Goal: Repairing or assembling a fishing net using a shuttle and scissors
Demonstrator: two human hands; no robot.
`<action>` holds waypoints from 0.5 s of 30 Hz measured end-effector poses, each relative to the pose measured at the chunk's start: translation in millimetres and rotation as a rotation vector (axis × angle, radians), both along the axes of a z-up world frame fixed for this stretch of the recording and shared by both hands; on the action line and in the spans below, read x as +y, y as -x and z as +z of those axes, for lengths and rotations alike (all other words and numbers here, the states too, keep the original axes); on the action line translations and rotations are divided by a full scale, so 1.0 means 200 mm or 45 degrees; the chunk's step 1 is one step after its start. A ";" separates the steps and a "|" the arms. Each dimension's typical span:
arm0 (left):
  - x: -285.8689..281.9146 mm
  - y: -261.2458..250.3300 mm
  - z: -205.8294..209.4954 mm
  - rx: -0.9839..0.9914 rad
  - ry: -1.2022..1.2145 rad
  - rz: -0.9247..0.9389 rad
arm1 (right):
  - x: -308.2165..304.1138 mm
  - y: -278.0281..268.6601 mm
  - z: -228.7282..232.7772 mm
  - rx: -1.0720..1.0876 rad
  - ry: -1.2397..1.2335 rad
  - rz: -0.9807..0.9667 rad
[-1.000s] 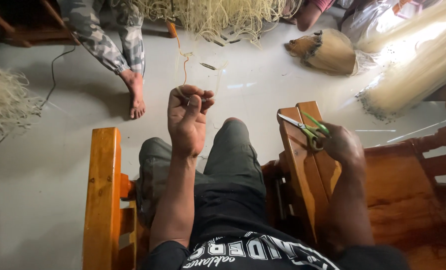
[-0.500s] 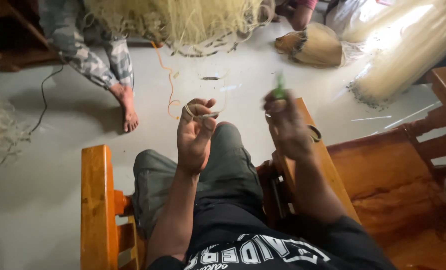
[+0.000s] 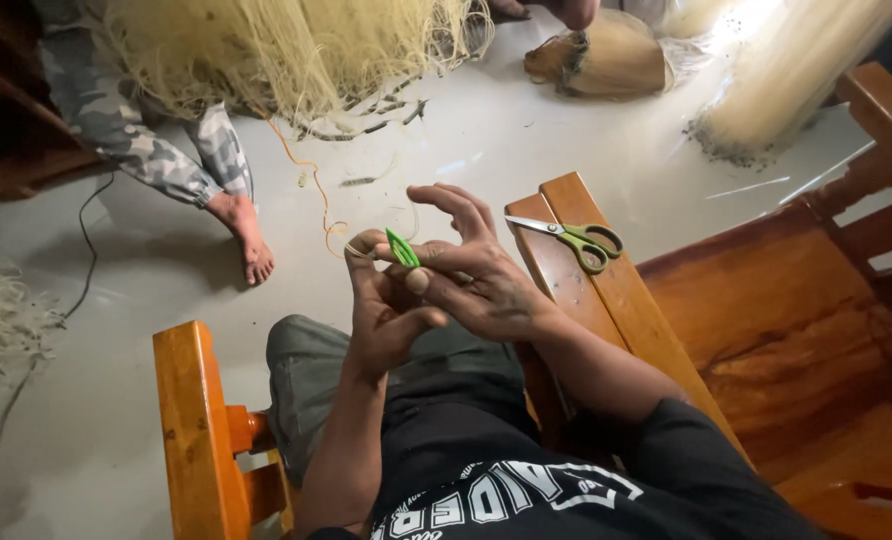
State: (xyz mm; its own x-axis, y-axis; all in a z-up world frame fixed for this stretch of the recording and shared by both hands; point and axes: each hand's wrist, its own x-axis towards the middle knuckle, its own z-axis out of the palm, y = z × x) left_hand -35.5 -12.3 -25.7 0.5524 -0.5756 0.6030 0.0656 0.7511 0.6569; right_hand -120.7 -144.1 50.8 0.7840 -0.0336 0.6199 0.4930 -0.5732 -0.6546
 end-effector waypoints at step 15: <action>0.08 -0.04 0.05 0.010 -0.365 0.461 | -0.24 0.05 0.05 -0.419 -0.831 -0.093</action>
